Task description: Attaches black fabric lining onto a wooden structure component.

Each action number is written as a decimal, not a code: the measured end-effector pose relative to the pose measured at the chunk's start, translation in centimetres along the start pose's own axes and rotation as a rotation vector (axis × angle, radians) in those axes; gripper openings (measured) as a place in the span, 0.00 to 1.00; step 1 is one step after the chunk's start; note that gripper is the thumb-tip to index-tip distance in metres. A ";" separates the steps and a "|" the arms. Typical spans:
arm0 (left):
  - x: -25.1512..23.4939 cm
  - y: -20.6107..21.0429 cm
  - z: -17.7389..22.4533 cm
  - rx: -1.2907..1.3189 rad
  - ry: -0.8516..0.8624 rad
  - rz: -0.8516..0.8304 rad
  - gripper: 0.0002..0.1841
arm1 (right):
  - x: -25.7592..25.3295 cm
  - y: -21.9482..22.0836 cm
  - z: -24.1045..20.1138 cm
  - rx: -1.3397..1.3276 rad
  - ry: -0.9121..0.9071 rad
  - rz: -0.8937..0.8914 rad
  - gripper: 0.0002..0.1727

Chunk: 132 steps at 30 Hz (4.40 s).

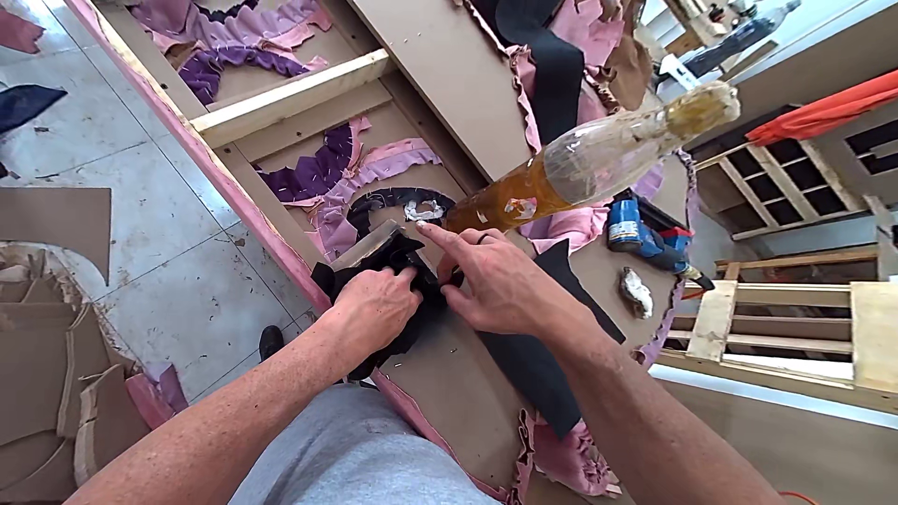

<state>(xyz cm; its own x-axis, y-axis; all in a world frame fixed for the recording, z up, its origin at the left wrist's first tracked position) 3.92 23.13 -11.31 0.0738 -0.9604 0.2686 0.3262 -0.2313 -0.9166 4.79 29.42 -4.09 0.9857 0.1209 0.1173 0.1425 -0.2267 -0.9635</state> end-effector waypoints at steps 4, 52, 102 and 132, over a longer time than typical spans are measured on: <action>0.1 0.0 -0.1 0.000 0.010 0.010 0.15 | 0.2 0.4 -1.1 0.012 0.004 0.042 0.48; 0.4 -0.4 1.0 -0.056 0.155 0.240 0.09 | 9.3 -0.9 1.5 -0.254 0.558 0.390 0.36; 3.4 1.5 -0.1 0.171 -0.099 0.085 0.13 | 7.3 -2.3 2.3 -0.087 0.626 0.641 0.36; -0.1 0.6 -1.0 0.806 -0.400 -0.101 0.18 | 14.0 -3.6 15.4 -0.937 0.676 1.215 0.59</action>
<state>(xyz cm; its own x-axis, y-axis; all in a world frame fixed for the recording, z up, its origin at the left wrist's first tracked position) 3.16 22.89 -12.22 0.2820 -0.7808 0.5575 0.8988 0.0118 -0.4382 16.74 46.78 -2.64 0.3796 -0.8982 -0.2215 -0.9244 -0.3589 -0.1288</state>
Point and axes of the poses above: each hand's wrist, its own x-axis away from the middle knuckle, its own y-axis out of the palm, z = x × y, the point moved 10 cm from there along -x, towards the middle knuckle, and after that the axes turned 4 degrees about -x, right-handed, at the moved point
